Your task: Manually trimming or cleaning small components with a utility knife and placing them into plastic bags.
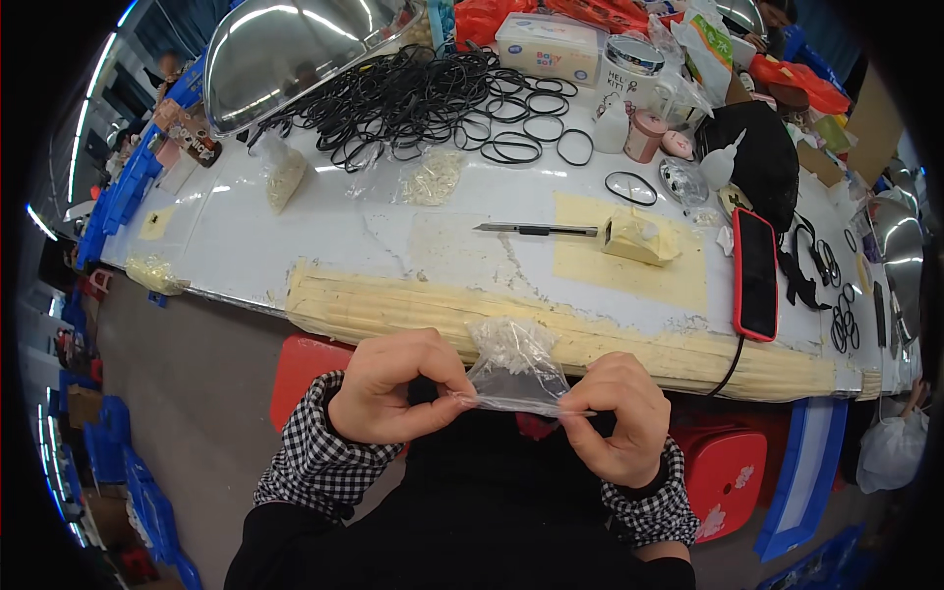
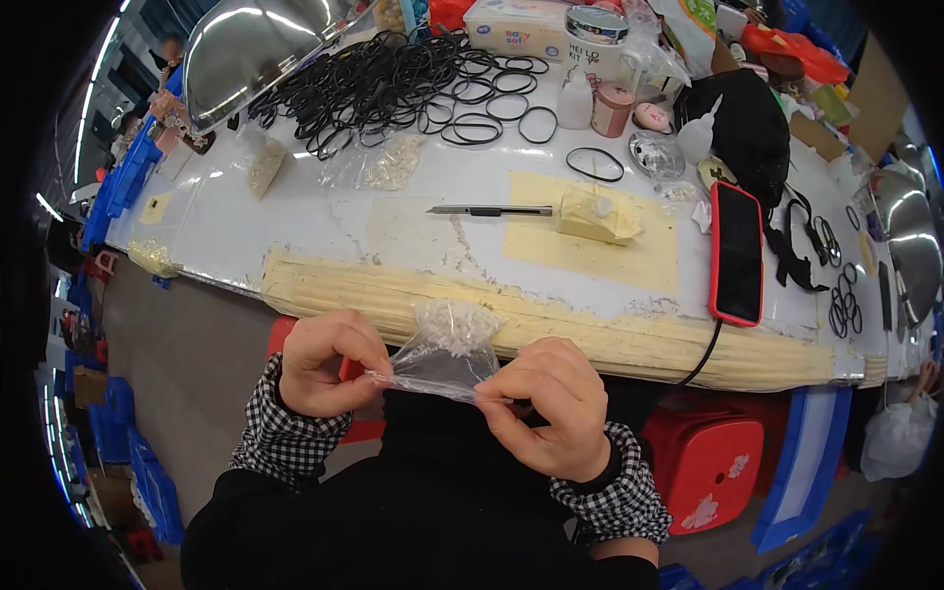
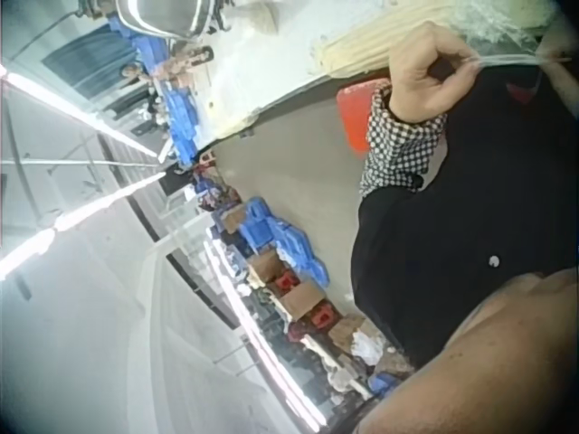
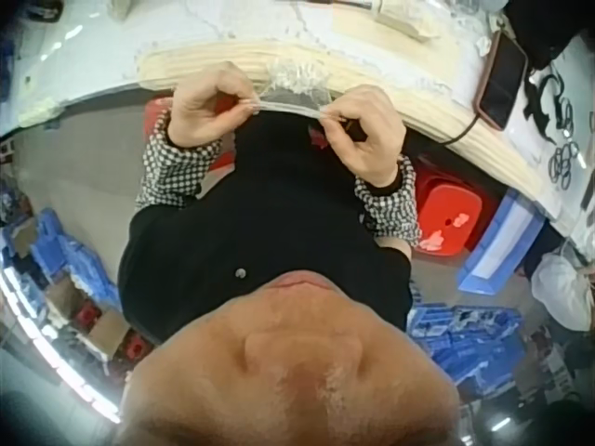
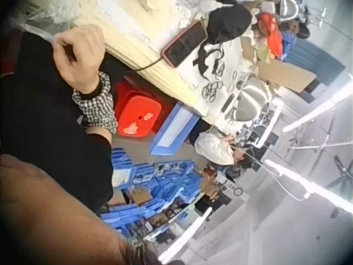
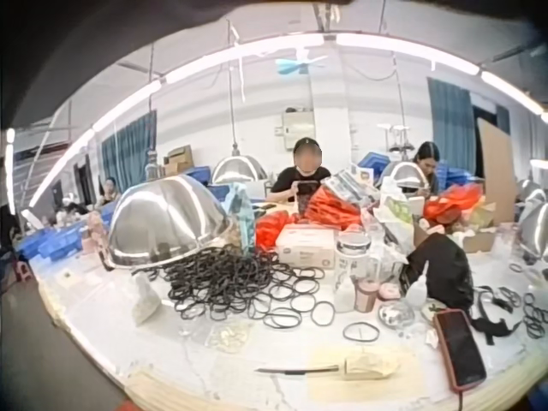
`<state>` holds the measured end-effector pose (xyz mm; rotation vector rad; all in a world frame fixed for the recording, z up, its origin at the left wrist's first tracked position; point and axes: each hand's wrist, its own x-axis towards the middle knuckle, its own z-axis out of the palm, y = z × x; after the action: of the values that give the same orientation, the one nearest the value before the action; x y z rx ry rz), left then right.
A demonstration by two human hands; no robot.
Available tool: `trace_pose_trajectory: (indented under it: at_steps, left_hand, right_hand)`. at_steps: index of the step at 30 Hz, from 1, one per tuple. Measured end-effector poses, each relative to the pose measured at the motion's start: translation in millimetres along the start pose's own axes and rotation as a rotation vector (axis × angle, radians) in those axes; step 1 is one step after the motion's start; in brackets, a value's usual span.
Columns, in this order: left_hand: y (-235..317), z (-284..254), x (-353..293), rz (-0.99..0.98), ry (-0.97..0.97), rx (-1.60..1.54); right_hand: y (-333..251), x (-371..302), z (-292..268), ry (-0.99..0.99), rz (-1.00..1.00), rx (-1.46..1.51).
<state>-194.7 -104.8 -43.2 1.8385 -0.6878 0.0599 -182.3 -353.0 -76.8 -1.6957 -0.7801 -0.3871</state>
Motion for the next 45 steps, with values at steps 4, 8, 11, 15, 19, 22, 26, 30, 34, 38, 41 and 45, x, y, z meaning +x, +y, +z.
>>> trace_pose_trajectory:
  at_steps: [4,8,11,15,19,22,26,30,34,38,41,45]
  left_hand:
    - [4.6,2.2,3.6,0.019,-0.036,0.029]
    - [5.4,3.6,0.9,0.034,-0.042,0.055]
    - [5.7,5.5,1.5,0.023,-0.057,0.063]
    - [5.3,17.2,5.9,0.076,-0.06,0.039]
    - [4.1,18.6,9.5,0.138,-0.057,0.092]
    - [3.8,24.4,9.9,0.166,-0.076,0.143]
    - [-0.4,26.4,8.8,0.206,-0.08,0.167]
    - [-1.9,27.8,11.0,0.206,-0.072,0.214]
    - [2.6,25.9,8.4,0.175,-0.109,0.257]
    - [3.5,27.9,7.6,0.175,-0.162,0.289]
    - [3.6,28.5,5.5,0.197,-0.208,0.311]
    - [6.3,29.2,-0.2,0.264,-0.215,0.335]
  right_hand:
    - [-0.7,1.2,1.6,-0.038,-0.032,-0.009]
    - [-1.0,1.6,1.6,-0.038,-0.044,-0.034]
    - [-1.7,3.0,2.7,-0.058,-0.052,-0.055]
    - [-4.9,2.1,7.2,-0.081,-0.069,-0.068]
    - [-6.4,3.1,6.1,-0.099,-0.075,-0.102]
    - [-10.0,2.7,9.9,-0.127,-0.1,-0.138]
    - [-9.2,-0.5,11.6,-0.128,-0.145,-0.175]
    - [-7.2,-2.9,11.6,-0.114,-0.16,-0.221]
    - [-8.3,-3.5,13.2,-0.157,-0.186,-0.283]
    - [-7.2,-4.9,14.3,-0.271,-0.205,-0.326]
    - [-6.0,-8.4,11.7,-0.337,-0.24,-0.315]
    - [-9.0,-14.2,9.9,-0.344,-0.287,-0.303]
